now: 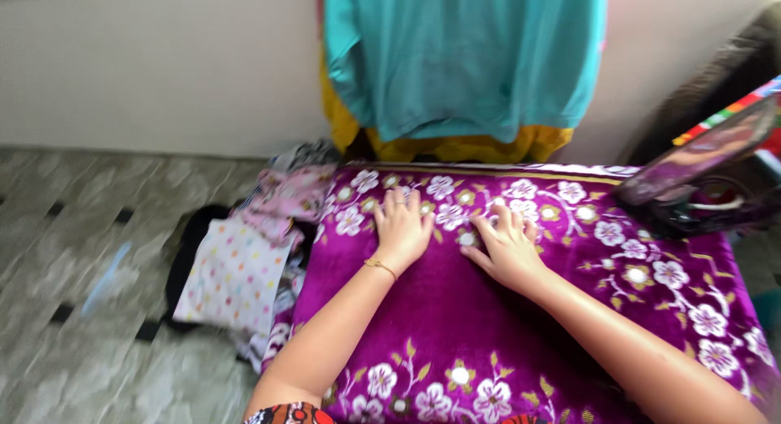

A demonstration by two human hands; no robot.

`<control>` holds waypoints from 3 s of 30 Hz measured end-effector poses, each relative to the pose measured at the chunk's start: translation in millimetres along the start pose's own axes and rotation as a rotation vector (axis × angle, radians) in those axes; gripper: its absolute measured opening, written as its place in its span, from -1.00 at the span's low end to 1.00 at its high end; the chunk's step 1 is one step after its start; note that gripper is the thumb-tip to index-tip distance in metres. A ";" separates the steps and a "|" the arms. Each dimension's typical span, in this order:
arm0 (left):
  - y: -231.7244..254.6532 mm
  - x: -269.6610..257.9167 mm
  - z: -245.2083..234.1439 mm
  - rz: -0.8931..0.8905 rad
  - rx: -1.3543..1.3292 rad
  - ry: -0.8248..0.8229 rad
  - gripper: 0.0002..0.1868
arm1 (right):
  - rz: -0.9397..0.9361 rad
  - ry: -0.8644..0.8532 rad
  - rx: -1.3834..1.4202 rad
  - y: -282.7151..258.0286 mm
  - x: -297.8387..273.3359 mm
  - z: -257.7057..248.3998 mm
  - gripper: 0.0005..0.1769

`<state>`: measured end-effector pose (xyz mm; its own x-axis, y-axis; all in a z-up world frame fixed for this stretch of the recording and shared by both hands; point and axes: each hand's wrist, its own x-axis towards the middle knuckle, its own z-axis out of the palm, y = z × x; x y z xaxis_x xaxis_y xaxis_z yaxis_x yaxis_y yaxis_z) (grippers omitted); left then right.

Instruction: The person irons a turquoise jacket and a white t-shirt on a purple floral ironing board. They smooth the garments, use the iron on both sides, and place the jacket on a hanger before continuing with the t-shirt.

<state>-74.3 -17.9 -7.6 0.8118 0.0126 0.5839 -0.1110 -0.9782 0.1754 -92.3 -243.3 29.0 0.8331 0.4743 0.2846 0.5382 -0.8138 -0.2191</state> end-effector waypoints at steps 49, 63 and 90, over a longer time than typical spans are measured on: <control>-369.0 2.2 166.6 -0.433 -0.102 -0.814 -0.41 | -0.068 -0.092 0.195 -11.4 -28.2 -7.5 -0.51; -353.0 -178.1 55.5 -0.606 -0.085 -1.241 -0.46 | -0.133 -0.028 0.173 -10.0 -33.7 -4.2 -0.53; -41.8 82.1 -270.1 0.218 -0.233 0.488 -0.77 | -0.106 0.025 0.401 6.2 -37.2 0.3 -0.50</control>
<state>-157.9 80.0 247.1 0.4040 -0.0358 0.9141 -0.4139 -0.8983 0.1478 -119.9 -265.9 16.8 0.7696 0.5365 0.3463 0.6322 -0.5635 -0.5318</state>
